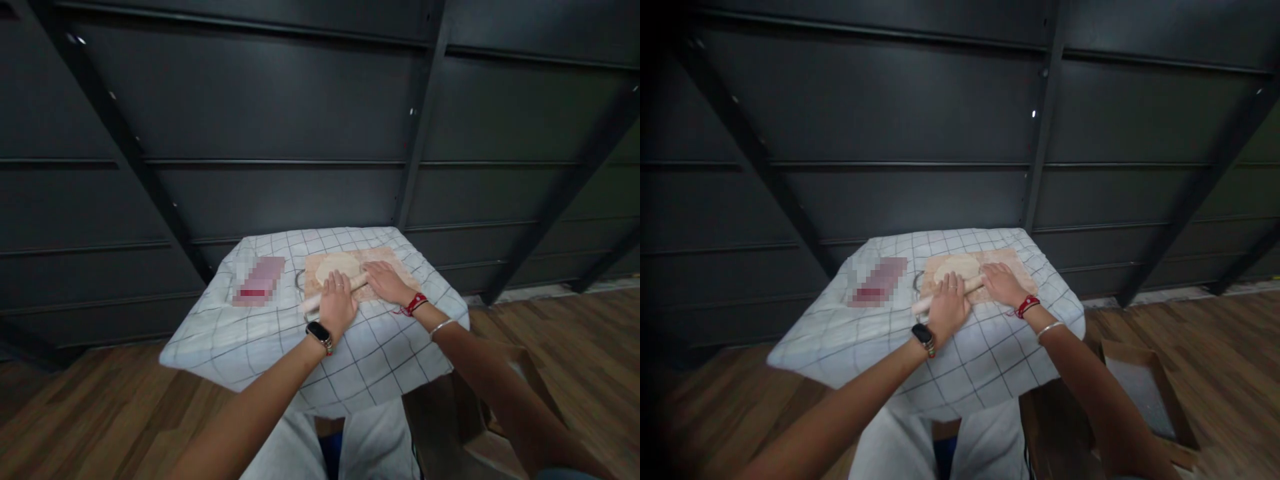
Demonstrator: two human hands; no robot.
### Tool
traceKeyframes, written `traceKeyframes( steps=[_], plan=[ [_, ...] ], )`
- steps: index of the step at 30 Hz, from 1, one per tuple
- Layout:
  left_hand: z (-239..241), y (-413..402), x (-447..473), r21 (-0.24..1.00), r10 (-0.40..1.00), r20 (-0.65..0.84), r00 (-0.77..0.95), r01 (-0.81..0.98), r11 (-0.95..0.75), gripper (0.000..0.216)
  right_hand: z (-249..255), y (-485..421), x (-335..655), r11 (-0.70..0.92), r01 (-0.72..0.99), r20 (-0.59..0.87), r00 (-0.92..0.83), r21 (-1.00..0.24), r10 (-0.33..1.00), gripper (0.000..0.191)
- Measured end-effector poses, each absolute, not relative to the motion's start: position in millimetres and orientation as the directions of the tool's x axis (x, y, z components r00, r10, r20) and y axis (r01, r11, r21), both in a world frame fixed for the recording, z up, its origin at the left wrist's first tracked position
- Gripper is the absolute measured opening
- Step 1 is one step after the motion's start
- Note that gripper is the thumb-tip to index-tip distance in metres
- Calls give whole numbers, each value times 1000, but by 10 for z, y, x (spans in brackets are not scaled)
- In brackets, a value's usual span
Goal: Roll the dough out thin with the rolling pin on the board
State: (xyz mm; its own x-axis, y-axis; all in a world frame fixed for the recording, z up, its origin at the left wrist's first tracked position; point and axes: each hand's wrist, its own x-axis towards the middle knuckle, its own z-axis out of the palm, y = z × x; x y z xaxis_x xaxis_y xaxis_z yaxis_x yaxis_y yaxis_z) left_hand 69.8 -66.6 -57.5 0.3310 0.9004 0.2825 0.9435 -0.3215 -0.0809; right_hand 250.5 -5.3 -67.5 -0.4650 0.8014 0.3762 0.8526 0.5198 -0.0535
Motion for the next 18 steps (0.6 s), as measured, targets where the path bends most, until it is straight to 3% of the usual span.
traceKeyframes(
  steps=[7,13,18],
  plan=[
    [-632,-827,490,-73,794,275,542,835,-545,62,-670,-258,2719,618,784,358,-594,57,721,34],
    [-64,-424,132,-64,818,345,460,881,-468,53,-131,-138,2498,568,816,492,-540,108,683,35],
    [158,100,-35,7,860,319,398,907,-422,48,35,291,2252,650,759,419,-604,42,678,30]
  ],
)
